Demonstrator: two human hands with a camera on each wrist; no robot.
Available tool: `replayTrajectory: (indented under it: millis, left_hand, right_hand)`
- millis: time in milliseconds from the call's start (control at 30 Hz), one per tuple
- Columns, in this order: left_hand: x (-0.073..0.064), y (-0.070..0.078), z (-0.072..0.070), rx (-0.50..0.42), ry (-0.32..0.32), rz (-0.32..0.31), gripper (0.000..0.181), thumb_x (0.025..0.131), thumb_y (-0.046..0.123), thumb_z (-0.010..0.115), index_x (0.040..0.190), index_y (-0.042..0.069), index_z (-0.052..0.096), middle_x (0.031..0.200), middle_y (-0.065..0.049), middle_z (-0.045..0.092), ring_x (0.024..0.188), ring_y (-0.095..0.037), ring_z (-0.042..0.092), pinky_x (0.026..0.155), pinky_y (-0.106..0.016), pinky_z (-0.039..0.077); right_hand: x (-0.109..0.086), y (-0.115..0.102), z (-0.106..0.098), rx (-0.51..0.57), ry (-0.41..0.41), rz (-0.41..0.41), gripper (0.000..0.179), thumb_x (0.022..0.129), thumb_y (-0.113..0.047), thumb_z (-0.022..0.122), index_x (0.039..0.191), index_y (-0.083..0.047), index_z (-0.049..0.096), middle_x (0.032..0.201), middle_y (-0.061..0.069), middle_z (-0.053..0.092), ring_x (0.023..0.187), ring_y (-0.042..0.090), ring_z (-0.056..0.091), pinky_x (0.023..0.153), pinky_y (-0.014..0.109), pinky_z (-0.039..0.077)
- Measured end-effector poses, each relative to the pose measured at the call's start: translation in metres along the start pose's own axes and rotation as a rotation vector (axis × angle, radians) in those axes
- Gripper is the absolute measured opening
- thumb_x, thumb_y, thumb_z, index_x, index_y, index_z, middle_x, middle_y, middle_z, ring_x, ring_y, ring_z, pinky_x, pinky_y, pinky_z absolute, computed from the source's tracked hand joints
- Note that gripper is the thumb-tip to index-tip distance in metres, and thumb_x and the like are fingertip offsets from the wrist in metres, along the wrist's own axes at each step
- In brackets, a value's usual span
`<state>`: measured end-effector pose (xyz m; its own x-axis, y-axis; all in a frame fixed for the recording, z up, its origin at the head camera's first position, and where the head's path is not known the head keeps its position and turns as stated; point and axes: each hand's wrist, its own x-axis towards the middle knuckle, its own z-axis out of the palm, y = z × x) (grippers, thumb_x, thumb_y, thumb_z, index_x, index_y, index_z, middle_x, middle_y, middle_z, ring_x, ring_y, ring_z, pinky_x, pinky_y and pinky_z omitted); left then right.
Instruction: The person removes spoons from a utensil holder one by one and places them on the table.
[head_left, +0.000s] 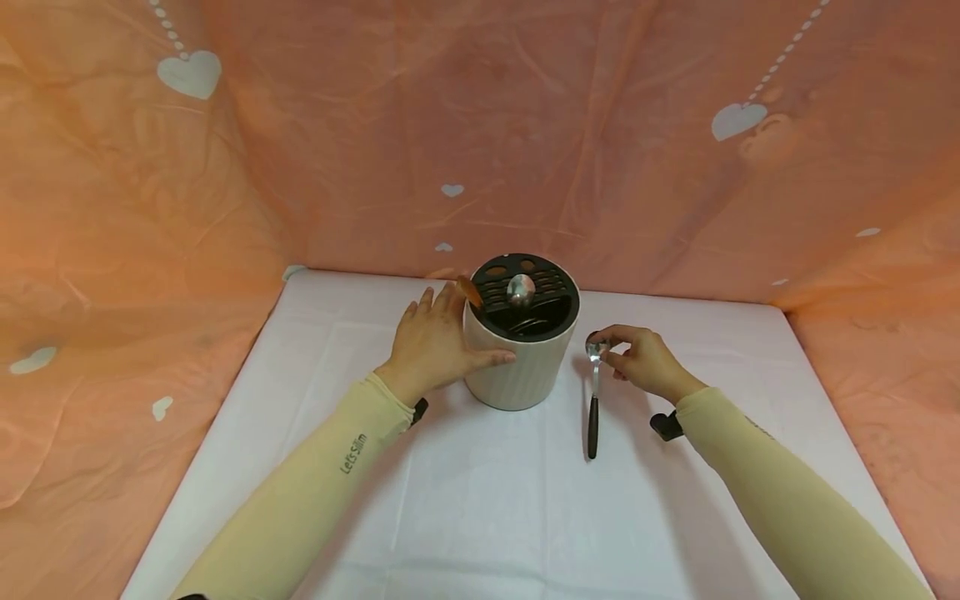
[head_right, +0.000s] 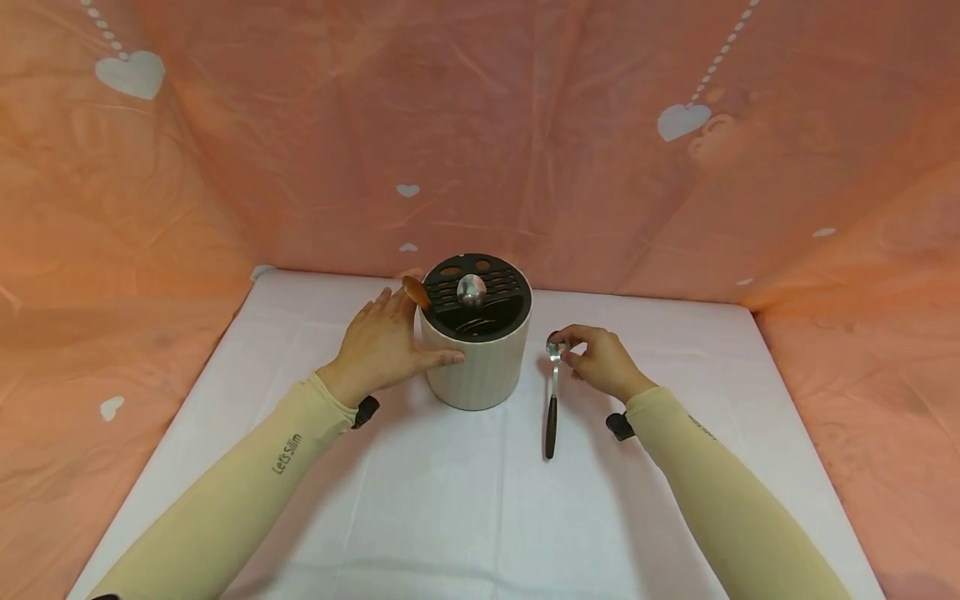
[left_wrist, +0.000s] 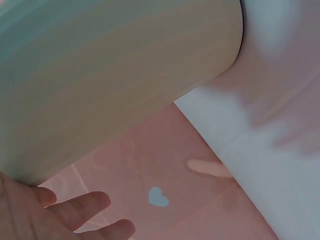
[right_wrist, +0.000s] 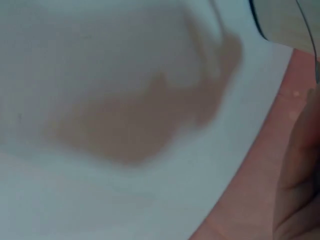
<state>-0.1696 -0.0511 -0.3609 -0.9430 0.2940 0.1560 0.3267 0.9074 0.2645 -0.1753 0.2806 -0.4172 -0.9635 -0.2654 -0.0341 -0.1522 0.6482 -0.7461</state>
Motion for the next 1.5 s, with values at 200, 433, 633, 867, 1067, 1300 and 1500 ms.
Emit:
replayTrajectory:
  millis: [200, 433, 633, 867, 1067, 1300, 1500]
  left_hand:
    - [-0.001, 0.0, 0.0, 0.003, -0.002, -0.006, 0.121, 0.052, 0.095, 0.034, 0.144, 0.017, 0.027, 0.145, -0.003, 0.031, 0.127, -0.04, 0.031, 0.099, -0.054, 0.026]
    - [-0.002, 0.002, -0.001, 0.003, 0.0, -0.003, 0.119, 0.054, 0.094, 0.036, 0.145, 0.018, 0.026, 0.145, -0.003, 0.03, 0.127, -0.04, 0.031, 0.099, -0.054, 0.026]
    - [0.0, 0.003, -0.001, 0.012, -0.001, -0.002, 0.12, 0.053, 0.094, 0.035, 0.145, 0.018, 0.026, 0.144, -0.004, 0.031, 0.127, -0.041, 0.032, 0.099, -0.053, 0.027]
    - [0.0, 0.002, -0.001, 0.009, -0.018, -0.017, 0.122, 0.052, 0.095, 0.034, 0.146, 0.018, 0.023, 0.145, -0.005, 0.03, 0.128, -0.04, 0.03, 0.1, -0.053, 0.025]
    - [0.0, 0.002, -0.001, 0.004, -0.023, -0.019, 0.123, 0.052, 0.095, 0.033, 0.147, 0.018, 0.022, 0.145, -0.005, 0.03, 0.128, -0.04, 0.03, 0.1, -0.053, 0.025]
    - [0.0, 0.001, 0.0, 0.005, -0.017, -0.005, 0.121, 0.054, 0.094, 0.035, 0.147, 0.018, 0.023, 0.146, -0.005, 0.029, 0.127, -0.041, 0.03, 0.099, -0.054, 0.026]
    - [0.0, 0.001, 0.001, 0.002, -0.012, -0.002, 0.12, 0.055, 0.094, 0.036, 0.148, 0.019, 0.021, 0.145, -0.005, 0.03, 0.127, -0.041, 0.031, 0.099, -0.054, 0.026]
  right_hand:
    - [0.004, 0.003, 0.008, 0.006, -0.025, 0.039, 0.023, 0.086, -0.003, 0.063, 0.104, -0.018, 0.066, 0.097, 0.003, 0.063, 0.052, 0.021, 0.056, 0.051, 0.033, 0.049]
    - [0.007, 0.012, 0.01, -0.027, -0.026, 0.036, 0.03, 0.083, 0.003, 0.059, 0.106, -0.014, 0.065, 0.096, 0.008, 0.06, 0.052, 0.019, 0.056, 0.052, 0.032, 0.049]
    - [0.01, 0.021, 0.014, -0.117, -0.007, 0.021, 0.037, 0.078, 0.007, 0.053, 0.106, -0.014, 0.065, 0.092, 0.008, 0.06, 0.048, 0.015, 0.055, 0.051, 0.03, 0.046]
    - [0.013, 0.026, 0.02, -0.168, -0.024, 0.034, 0.034, 0.081, 0.002, 0.053, 0.108, -0.015, 0.065, 0.083, 0.006, 0.063, 0.051, 0.014, 0.055, 0.06, 0.031, 0.044]
    - [0.013, 0.027, 0.022, -0.196, -0.038, 0.056, 0.028, 0.084, -0.004, 0.057, 0.107, -0.017, 0.067, 0.087, 0.001, 0.065, 0.073, 0.019, 0.057, 0.071, 0.035, 0.044]
    - [0.014, 0.029, 0.022, -0.247, -0.015, -0.029, 0.026, 0.087, -0.003, 0.052, 0.103, -0.012, 0.07, 0.103, 0.005, 0.065, 0.098, 0.026, 0.057, 0.088, 0.044, 0.042]
    - [0.016, 0.03, 0.023, -0.29, -0.01, -0.026, 0.025, 0.086, -0.004, 0.054, 0.1, -0.013, 0.072, 0.105, 0.007, 0.065, 0.101, 0.026, 0.057, 0.088, 0.044, 0.041]
